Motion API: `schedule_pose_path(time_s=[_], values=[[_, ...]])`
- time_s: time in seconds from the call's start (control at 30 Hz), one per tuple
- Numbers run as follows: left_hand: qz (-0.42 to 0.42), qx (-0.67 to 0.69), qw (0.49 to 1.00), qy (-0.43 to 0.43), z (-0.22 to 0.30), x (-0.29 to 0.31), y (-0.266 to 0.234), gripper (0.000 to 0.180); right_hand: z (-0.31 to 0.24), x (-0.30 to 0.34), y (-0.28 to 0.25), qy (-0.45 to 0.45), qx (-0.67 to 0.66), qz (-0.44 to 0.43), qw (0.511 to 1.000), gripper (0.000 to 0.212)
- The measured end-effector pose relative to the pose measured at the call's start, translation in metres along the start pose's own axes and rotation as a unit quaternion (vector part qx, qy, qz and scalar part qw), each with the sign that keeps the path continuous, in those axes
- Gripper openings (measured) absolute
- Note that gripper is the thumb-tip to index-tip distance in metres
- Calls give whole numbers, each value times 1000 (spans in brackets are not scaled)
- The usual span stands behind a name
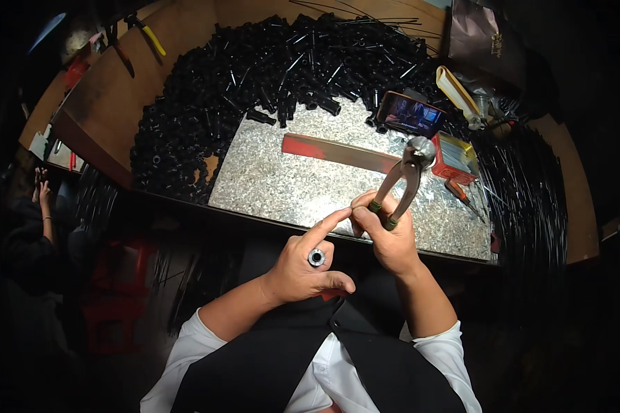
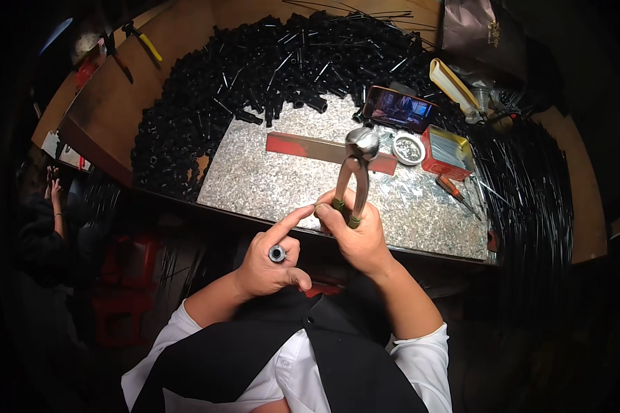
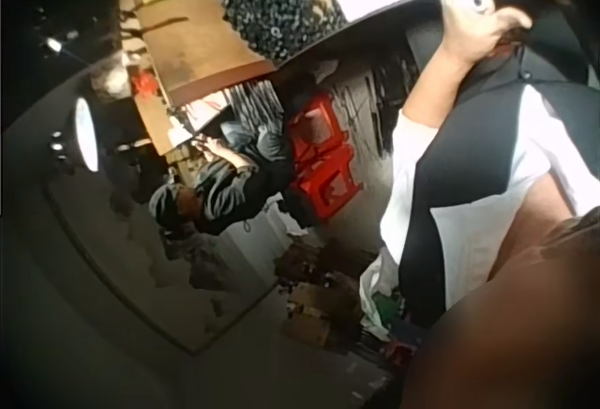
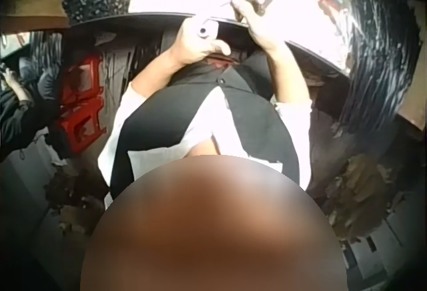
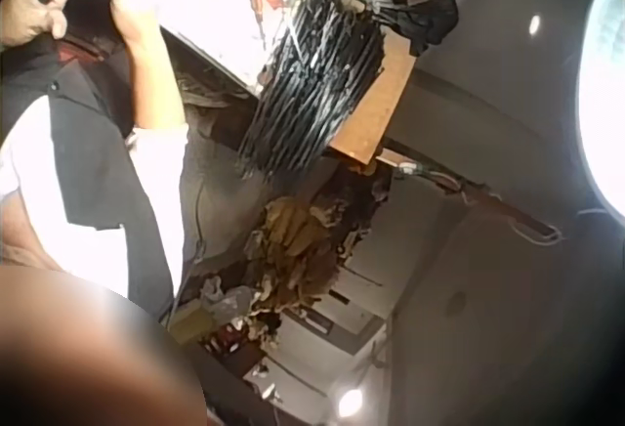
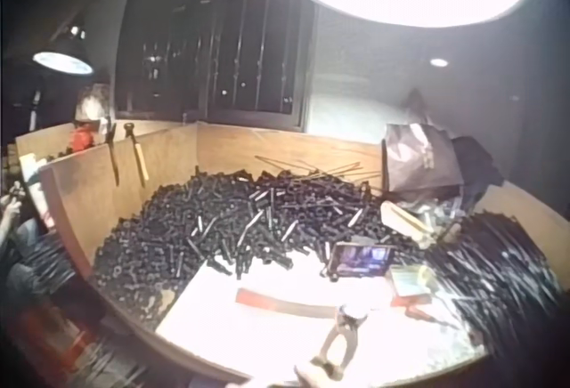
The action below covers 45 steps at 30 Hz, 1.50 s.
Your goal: The recorder is assembling a wire harness by grouping black wires and inserting them into a connector, then using pliers to secure components.
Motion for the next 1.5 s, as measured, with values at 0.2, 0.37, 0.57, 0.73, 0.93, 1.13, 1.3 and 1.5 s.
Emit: schedule_pose_path(time_s=[0.2, 0.37, 0.57, 0.73, 0.93, 1.13, 1.3, 1.5], values=[[14, 8, 1000, -21, -8, 5, 0, 104, -24, 2, 8, -115, 281, 36, 952, 7], [52, 7, 999, 8, -13, 8, -4, 96, -28, 2, 13, -168, 349, 67, 920, 8], [58, 8, 998, 13, -14, 10, -6, 93, -25, 1, 18, -189, 333, 54, 922, 9], [63, 50, 997, -21, -16, 9, -7, 86, -21, -1, 20, -183, 334, 49, 923, 7], [69, 93, 993, -25, -24, 10, -11, 88, -18, 0, 25, -120, 263, 13, 957, 5], [126, 252, 959, 22, -21, 6, -10, 90, -22, 7, 46, -107, 199, -46, 973, 14], [68, 56, 996, 12, -29, 12, -21, 89, -25, 6, 58, -176, 214, -86, 957, 22], [84, 105, 991, 10, -24, 12, -22, 87, -25, 6, 59, -171, 210, -93, 958, 23]])
Point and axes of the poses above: each hand's wrist, its own x-axis away from the middle knuckle, its own y-axis out of the palm, z = x × y, the point moved 6 cm from there along -x, towards the middle knuckle, and after that the axes turned 4 degrees about -z, right-handed, at the moved point
